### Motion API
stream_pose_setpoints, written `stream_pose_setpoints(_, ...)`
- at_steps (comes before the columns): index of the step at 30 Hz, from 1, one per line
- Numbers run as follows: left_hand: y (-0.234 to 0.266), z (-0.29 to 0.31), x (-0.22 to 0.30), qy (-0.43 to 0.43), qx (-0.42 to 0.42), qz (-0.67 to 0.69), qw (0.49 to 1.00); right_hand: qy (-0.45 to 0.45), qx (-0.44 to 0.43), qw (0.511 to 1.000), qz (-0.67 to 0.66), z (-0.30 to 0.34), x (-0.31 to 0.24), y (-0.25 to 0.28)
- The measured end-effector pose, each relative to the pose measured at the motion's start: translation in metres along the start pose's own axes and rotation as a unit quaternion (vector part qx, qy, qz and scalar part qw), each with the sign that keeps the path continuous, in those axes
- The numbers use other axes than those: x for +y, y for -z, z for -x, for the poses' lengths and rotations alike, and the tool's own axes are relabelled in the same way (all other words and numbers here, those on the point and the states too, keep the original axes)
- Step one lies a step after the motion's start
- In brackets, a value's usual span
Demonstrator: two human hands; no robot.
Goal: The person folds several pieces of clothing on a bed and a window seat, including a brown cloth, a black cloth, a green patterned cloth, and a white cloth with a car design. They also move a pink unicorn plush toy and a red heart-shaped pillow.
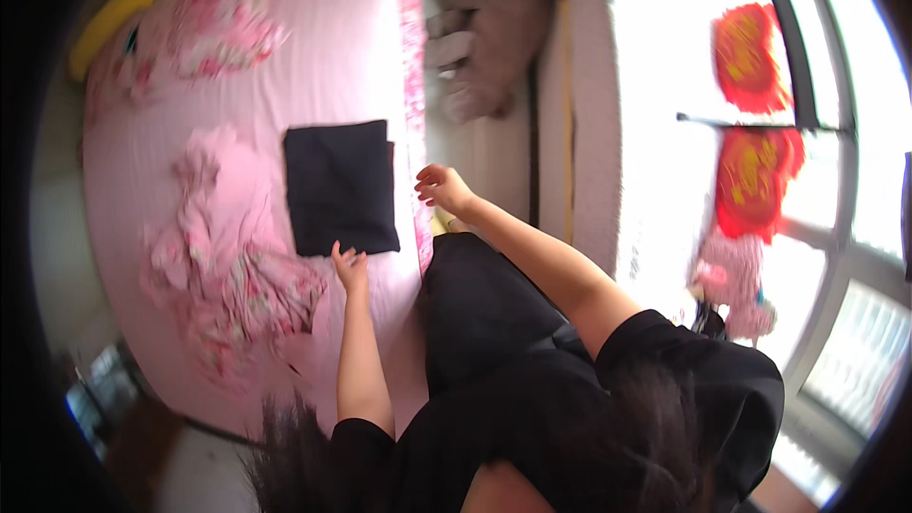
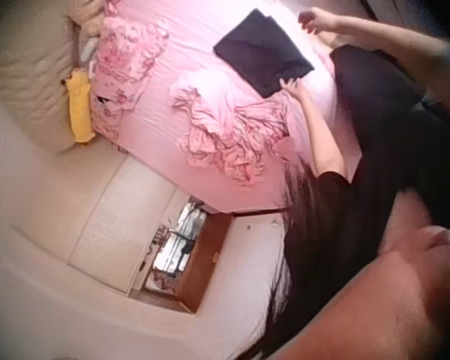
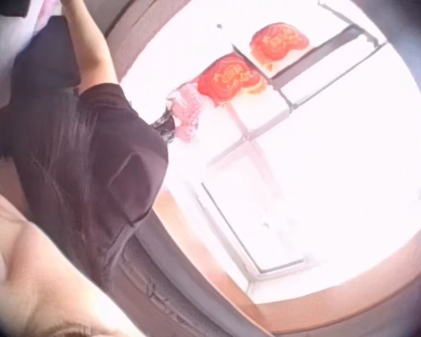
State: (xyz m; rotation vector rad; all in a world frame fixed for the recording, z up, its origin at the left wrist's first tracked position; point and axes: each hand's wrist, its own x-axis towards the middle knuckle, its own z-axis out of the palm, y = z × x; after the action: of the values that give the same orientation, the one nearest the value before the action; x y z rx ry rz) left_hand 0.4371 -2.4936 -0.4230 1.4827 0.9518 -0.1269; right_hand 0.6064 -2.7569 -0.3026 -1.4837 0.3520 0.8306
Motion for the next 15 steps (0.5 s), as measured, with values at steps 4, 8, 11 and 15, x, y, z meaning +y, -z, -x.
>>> stream_pose_setpoints(4,-0.021,0.025,0.026,0.034,-0.137,-0.062,0.988,0.074,0.122,0.990,-0.020,0.114,-0.033,0.080)
stream_pose_setpoints(8,-0.055,0.051,0.062,0.076,-0.236,-0.178,0.952,0.126,0.312,0.938,-0.076,0.200,0.004,0.150)
stream_pose_setpoints(11,-0.101,0.075,0.094,0.039,-0.291,-0.240,0.925,0.133,0.398,0.889,-0.183,0.250,0.037,0.180)
stream_pose_setpoints(15,-0.176,0.107,0.130,0.015,-0.379,-0.265,0.886,0.100,0.465,0.839,-0.265,0.280,0.076,0.211)
